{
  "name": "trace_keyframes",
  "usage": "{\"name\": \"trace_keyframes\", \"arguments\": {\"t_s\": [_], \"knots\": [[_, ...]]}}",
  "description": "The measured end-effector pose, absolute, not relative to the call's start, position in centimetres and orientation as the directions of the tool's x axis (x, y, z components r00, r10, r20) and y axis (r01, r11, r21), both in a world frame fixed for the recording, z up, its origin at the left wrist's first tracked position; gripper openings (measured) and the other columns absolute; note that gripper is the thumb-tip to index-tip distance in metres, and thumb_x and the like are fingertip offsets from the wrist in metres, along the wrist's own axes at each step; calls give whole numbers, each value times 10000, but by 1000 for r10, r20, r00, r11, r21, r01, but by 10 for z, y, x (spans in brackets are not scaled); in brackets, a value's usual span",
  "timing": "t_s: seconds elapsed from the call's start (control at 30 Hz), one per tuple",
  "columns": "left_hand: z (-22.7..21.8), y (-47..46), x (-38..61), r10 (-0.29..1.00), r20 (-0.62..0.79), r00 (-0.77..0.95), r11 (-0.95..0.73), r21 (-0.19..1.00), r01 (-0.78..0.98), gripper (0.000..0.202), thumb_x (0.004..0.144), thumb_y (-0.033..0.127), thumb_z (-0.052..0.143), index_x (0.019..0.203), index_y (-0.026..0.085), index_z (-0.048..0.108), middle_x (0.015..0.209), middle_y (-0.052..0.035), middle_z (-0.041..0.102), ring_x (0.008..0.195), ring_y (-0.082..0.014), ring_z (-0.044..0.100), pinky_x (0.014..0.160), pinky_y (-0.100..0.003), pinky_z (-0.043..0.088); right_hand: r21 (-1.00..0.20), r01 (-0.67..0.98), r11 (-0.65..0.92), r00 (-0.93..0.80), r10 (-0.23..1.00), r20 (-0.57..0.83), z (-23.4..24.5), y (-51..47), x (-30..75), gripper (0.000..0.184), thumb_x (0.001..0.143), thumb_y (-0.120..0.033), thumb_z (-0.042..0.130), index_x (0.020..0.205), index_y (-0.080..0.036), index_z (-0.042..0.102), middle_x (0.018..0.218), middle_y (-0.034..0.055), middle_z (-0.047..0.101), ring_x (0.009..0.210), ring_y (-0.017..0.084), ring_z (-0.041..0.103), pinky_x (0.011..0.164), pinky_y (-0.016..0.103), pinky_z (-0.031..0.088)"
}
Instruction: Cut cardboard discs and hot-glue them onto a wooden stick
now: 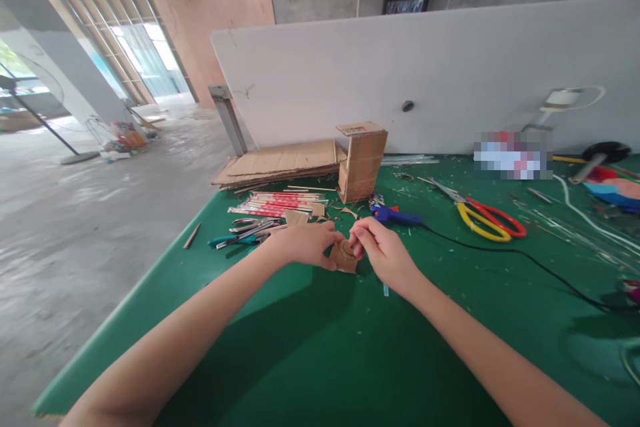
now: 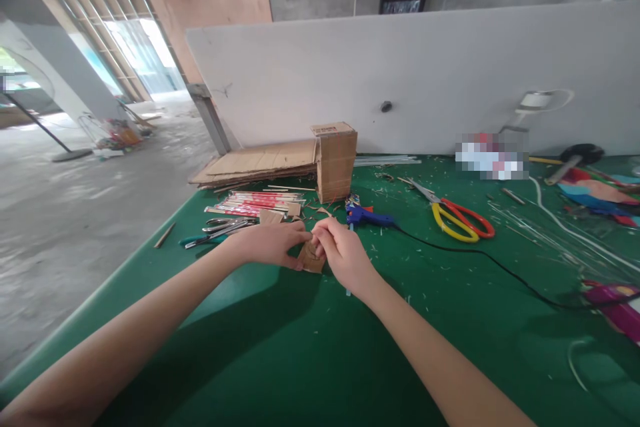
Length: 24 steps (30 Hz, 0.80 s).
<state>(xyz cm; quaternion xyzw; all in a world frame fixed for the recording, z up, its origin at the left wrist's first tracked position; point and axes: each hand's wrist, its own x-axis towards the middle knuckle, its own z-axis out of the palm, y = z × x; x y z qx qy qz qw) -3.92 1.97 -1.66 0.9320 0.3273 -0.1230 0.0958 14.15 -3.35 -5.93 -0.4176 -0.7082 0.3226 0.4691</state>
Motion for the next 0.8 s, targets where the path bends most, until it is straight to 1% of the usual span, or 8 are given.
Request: {"name": "trace_keyframes", "arguments": {"t_s": [0.2, 0.3, 0.4, 0.57, 0.67, 0.73, 0.8], "knots": [[-14, 18, -39, 587, -291, 755, -771, 84, 631, 567, 768, 562, 501, 1245, 255, 489, 1019, -60, 514, 792, -196, 573, 628, -271, 416, -813, 358, 459, -227, 887, 402, -58, -29, 140, 210, 943, -336, 354, 843, -221, 498, 739, -3, 591, 598, 113, 578, 591, 246, 477], [-15, 18, -38, 593, -278, 756, -769, 83, 634, 555, 760, 542, 527, 1231, 249, 509, 1017, -59, 528, 790, -194, 578, 627, -270, 419, -790, 395, 468, -250, 883, 398, -56, -28, 140, 135, 925, -274, 373, 869, -226, 486, 723, -9, 610, 606, 120, 594, 607, 255, 480], [-17, 20, -38, 589, -255, 767, -773, 99, 627, 504, 748, 515, 558, 1160, 224, 553, 1021, -61, 557, 819, -203, 582, 664, -281, 427, -764, 464, 449, -250, 893, 373, -53, -29, 139, 87, 889, -197, 397, 875, -226, 477, 707, -14, 629, 620, 125, 614, 631, 260, 472], [-18, 23, -37, 579, -234, 781, -772, 150, 618, 441, 711, 495, 611, 1051, 215, 592, 1066, -50, 585, 887, -204, 585, 733, -280, 426, -752, 489, 442, -251, 897, 364, -54, -28, 136, 90, 887, -199, 398, 875, -225, 483, 687, -15, 636, 616, 127, 625, 624, 253, 464], [-16, 23, -37, 566, -235, 790, -775, 175, 607, 413, 720, 524, 594, 985, 207, 610, 1057, -49, 593, 855, -197, 596, 721, -280, 423, -725, 505, 468, -286, 883, 371, -55, -27, 134, 92, 893, -207, 398, 883, -229, 488, 677, -15, 633, 649, 139, 630, 650, 265, 459], [-15, 23, -37, 555, -232, 799, -777, 198, 598, 403, 739, 540, 570, 961, 207, 615, 1025, -45, 605, 840, -192, 600, 711, -274, 420, -710, 509, 486, -320, 873, 368, -53, -27, 134, 102, 901, -213, 389, 903, -233, 489, 722, -6, 644, 670, 141, 629, 658, 270, 454], [-14, 23, -37, 540, -221, 812, -786, 212, 581, 364, 768, 517, 550, 956, 210, 611, 992, -37, 621, 847, -189, 601, 706, -265, 416, -704, 511, 494, -348, 867, 355, -52, -28, 133, 114, 906, -206, 377, 926, -236, 486, 770, 0, 653, 680, 138, 623, 654, 269, 449]]}}
